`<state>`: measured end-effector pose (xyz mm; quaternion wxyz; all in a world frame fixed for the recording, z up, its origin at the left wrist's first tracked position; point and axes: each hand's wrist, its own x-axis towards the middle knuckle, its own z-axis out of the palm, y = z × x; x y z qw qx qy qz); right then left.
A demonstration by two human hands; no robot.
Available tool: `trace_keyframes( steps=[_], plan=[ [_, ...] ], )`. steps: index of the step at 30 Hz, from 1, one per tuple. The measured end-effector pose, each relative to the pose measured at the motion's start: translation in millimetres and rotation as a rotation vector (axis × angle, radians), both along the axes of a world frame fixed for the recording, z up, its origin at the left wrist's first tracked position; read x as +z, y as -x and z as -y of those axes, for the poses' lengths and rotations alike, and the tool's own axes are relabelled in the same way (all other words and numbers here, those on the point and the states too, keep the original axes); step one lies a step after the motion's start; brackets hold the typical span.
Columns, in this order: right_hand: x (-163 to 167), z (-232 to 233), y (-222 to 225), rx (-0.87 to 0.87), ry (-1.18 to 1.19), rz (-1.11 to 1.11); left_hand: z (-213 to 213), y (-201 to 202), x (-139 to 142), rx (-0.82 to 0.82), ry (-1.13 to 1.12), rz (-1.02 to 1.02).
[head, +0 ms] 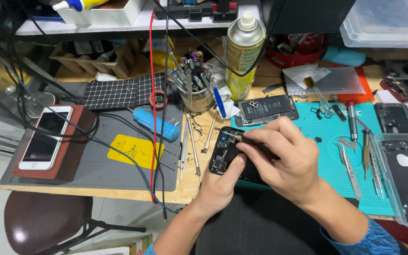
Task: The person repairs a smartphone at a workbench, using a screwdriver to unscrew and remove internal components from the phone body, manipulating small parts and the battery, then repositioning the phone and working on its edges and screen assembly by hand.
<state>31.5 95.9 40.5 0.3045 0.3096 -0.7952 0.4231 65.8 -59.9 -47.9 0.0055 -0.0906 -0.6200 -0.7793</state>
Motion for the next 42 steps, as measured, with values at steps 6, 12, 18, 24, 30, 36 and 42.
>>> trace_keyframes(
  steps=[6, 12, 18, 24, 30, 36, 42],
  plan=[
    [-3.6, 0.5, 0.2, -0.003, 0.004, -0.007, 0.7, 0.9, -1.5, -0.008, -0.017, 0.014],
    [-3.4, -0.3, 0.8, -0.008, -0.015, -0.013, 1.0, -0.9, -3.2, 0.006, 0.005, 0.006],
    [-0.8, -1.1, 0.6, 0.021, -0.004, 0.019, -0.9, -0.8, -2.5, 0.018, 0.024, -0.020],
    [-0.3, 2.0, 2.2, 0.020, -0.014, -0.009, -4.0, -0.2, 0.6, 0.049, -0.035, -0.024],
    [1.3, 2.5, -0.5, 0.000, -0.017, -0.022, -2.9, -1.6, -1.6, 0.039, -0.067, -0.010],
    [3.3, 4.0, -1.7, -0.013, -0.017, -0.014, -0.2, -1.5, -1.6, 0.030, -0.047, -0.019],
    [4.4, 3.2, -0.5, -0.010, -0.052, -0.025, 0.4, -1.3, 4.1, 0.033, -0.064, -0.046]
  ],
)
